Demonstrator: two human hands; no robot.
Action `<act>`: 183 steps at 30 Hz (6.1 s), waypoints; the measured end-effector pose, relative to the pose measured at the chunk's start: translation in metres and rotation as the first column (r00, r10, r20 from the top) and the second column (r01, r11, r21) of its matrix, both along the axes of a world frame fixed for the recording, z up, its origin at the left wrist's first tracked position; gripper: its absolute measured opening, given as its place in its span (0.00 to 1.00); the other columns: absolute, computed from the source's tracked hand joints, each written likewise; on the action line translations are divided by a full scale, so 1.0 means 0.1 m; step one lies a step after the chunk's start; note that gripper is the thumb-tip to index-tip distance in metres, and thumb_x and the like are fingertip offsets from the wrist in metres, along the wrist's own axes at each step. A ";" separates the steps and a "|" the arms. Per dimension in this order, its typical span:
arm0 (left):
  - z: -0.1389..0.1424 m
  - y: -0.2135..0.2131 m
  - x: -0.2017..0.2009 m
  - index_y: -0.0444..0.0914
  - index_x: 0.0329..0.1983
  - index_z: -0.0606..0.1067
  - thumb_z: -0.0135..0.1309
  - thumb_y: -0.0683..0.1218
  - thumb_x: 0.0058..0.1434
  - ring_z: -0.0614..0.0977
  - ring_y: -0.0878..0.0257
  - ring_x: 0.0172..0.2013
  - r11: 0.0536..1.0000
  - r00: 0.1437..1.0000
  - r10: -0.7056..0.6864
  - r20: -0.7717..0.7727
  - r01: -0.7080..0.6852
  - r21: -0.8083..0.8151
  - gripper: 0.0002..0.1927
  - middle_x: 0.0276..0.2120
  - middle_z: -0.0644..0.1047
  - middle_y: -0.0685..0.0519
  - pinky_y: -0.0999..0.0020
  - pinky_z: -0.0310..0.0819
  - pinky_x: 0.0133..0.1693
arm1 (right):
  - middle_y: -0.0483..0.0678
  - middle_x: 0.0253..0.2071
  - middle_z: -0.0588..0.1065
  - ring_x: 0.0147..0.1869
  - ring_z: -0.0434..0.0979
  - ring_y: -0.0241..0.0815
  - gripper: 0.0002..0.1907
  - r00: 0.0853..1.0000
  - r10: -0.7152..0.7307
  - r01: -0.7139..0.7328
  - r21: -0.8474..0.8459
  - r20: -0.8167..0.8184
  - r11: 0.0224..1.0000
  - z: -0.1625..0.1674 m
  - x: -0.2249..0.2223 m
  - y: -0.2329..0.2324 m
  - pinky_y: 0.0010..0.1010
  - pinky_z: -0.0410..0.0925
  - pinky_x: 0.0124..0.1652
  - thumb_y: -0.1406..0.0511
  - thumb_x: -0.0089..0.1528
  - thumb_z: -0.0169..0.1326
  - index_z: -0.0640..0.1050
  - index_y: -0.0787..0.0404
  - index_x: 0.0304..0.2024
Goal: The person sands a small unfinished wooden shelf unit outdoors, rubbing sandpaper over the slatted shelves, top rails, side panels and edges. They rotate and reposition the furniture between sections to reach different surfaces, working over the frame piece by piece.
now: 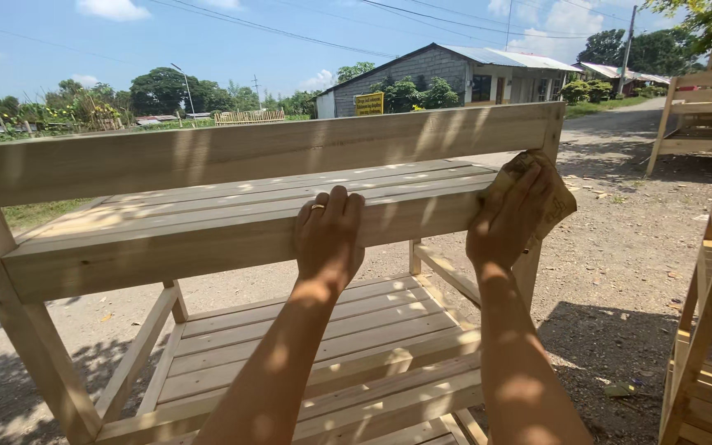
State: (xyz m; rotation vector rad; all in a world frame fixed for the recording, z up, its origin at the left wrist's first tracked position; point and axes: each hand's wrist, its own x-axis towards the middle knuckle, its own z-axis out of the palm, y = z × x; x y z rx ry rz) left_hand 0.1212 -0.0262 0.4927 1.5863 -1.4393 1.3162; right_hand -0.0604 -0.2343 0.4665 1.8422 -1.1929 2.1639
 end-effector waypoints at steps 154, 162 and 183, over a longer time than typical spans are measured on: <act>-2.88 0.61 0.38 0.37 0.41 0.80 0.55 0.45 0.60 0.82 0.45 0.39 0.905 0.808 -0.028 -0.589 0.271 0.329 0.10 0.38 0.79 0.43 0.49 0.75 0.48 | 0.56 0.41 0.81 0.49 0.80 0.56 0.15 0.659 0.504 -0.285 0.435 -0.558 0.854 -1.55 1.73 1.37 0.46 0.72 0.51 0.56 0.62 0.54 0.86 0.53 0.45; -2.63 0.89 0.17 0.37 0.35 0.80 0.59 0.43 0.59 0.83 0.50 0.40 0.903 0.822 -0.344 -0.454 0.423 0.080 0.04 0.43 0.81 0.49 0.56 0.78 0.42 | 0.53 0.38 0.83 0.43 0.82 0.50 0.14 0.551 0.766 -0.567 0.525 -0.330 0.634 -1.34 1.71 1.44 0.41 0.73 0.47 0.59 0.62 0.55 0.85 0.58 0.44; -1.90 2.38 2.10 0.31 0.61 0.65 0.67 0.53 0.60 0.68 0.53 0.50 0.784 0.675 -0.350 -0.649 -0.168 -0.598 0.35 0.51 0.65 0.45 0.54 0.68 0.56 | 0.55 0.49 0.81 0.51 0.81 0.54 0.16 0.523 0.554 -0.724 0.005 -0.648 0.690 -1.99 3.22 3.45 0.45 0.71 0.53 0.63 0.66 0.52 0.79 0.61 0.55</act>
